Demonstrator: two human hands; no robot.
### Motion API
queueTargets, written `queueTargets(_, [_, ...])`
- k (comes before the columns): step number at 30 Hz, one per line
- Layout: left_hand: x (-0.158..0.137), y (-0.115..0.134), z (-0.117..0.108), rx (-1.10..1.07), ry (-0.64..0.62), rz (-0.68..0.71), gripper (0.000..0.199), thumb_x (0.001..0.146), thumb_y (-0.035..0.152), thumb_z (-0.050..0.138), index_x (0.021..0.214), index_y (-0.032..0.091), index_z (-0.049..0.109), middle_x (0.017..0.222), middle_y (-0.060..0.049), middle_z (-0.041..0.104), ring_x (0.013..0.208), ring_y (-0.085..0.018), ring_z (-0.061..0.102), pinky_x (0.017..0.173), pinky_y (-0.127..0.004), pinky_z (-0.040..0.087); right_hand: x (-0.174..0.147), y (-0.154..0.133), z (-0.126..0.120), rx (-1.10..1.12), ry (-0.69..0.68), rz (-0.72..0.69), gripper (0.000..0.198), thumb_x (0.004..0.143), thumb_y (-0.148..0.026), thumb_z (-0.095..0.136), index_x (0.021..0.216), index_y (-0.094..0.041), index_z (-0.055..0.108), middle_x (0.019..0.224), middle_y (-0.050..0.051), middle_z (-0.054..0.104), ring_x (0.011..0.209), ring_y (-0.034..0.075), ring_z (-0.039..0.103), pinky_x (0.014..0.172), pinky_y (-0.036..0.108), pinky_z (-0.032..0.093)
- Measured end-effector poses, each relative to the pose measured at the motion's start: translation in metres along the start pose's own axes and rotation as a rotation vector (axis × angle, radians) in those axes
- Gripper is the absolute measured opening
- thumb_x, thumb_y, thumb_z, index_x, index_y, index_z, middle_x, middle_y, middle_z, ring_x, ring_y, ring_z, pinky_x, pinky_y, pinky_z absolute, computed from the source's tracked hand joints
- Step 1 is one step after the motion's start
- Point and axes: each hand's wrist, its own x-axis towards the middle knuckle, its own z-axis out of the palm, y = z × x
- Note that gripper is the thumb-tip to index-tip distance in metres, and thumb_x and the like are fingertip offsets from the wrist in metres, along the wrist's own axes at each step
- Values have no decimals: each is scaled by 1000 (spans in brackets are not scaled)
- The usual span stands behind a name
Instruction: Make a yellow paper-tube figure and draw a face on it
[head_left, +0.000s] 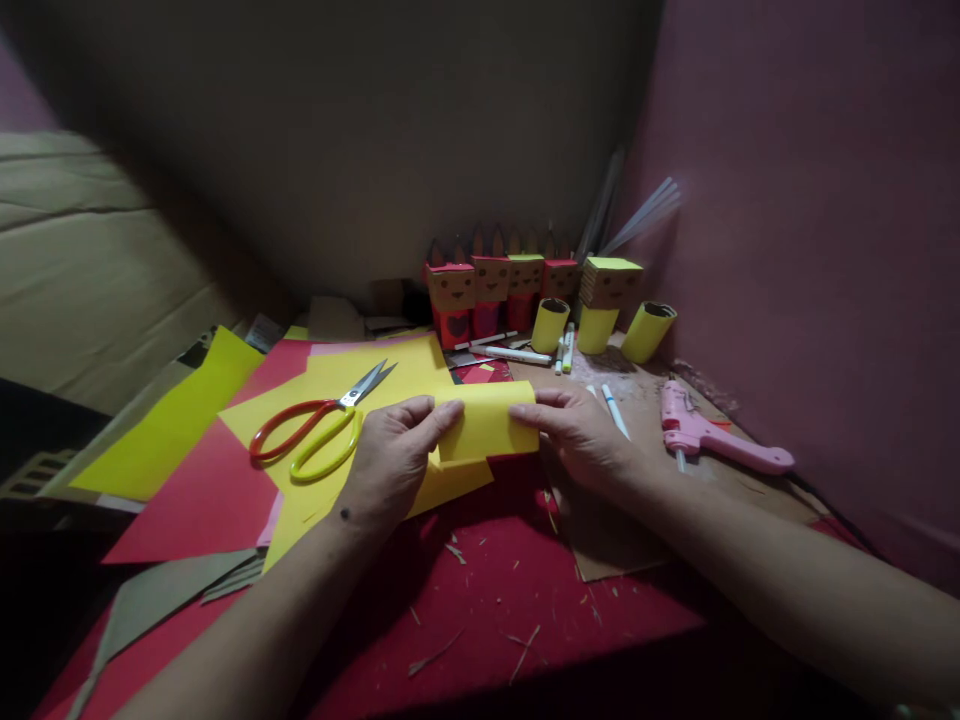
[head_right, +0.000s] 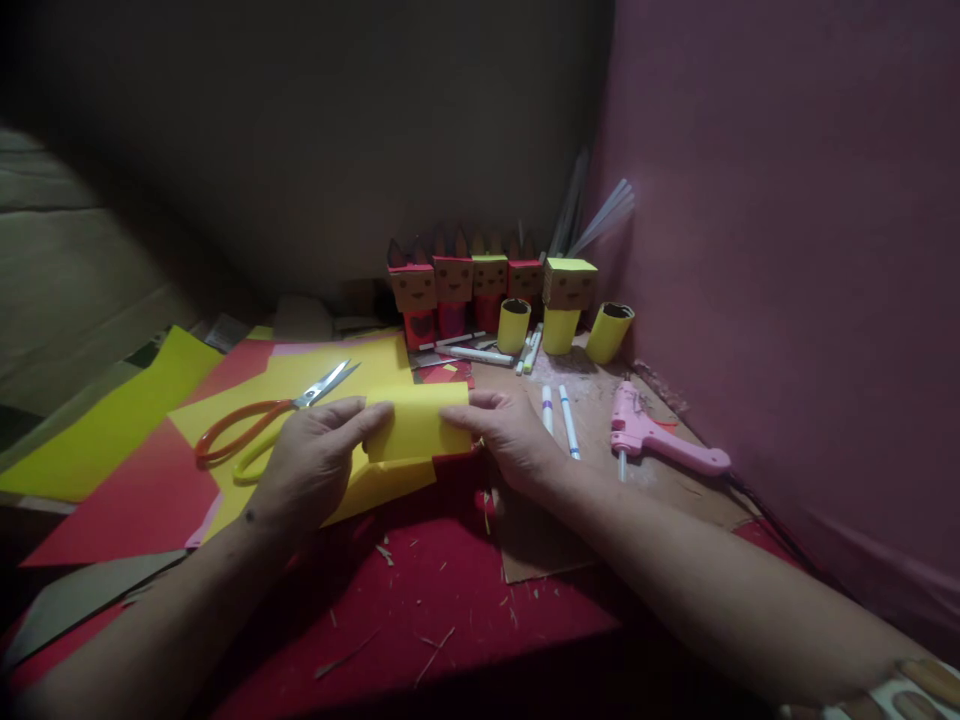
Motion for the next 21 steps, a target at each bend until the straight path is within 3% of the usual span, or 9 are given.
queueTargets(6, [-2, 4, 6, -9, -6, -17, 38, 72, 46, 71, 49, 18, 61, 49, 4, 52, 52, -10, 43, 51, -23, 35, 1, -2, -2, -7, 53, -7, 23, 60, -28, 86, 81, -18, 84, 79, 8, 81, 72, 21, 71, 71, 34, 56])
queueTargets(12, [-4, -2, 12, -335, -77, -220, 28, 61, 39, 89, 77, 18, 82, 73, -3, 79, 64, -16, 67, 62, -25, 54, -6, -1, 4, -20, 47, -7, 21, 61, -29, 88, 79, -21, 84, 78, 6, 81, 67, 20, 71, 74, 37, 58])
queueTargets(21, [-4, -10, 15, -399, -32, -226, 36, 59, 37, 91, 86, 15, 83, 76, -6, 81, 64, -19, 71, 64, -30, 57, -4, 3, 7, 23, -13, 74, 31, 58, -33, 90, 84, -18, 83, 81, 9, 82, 80, 26, 75, 75, 38, 59])
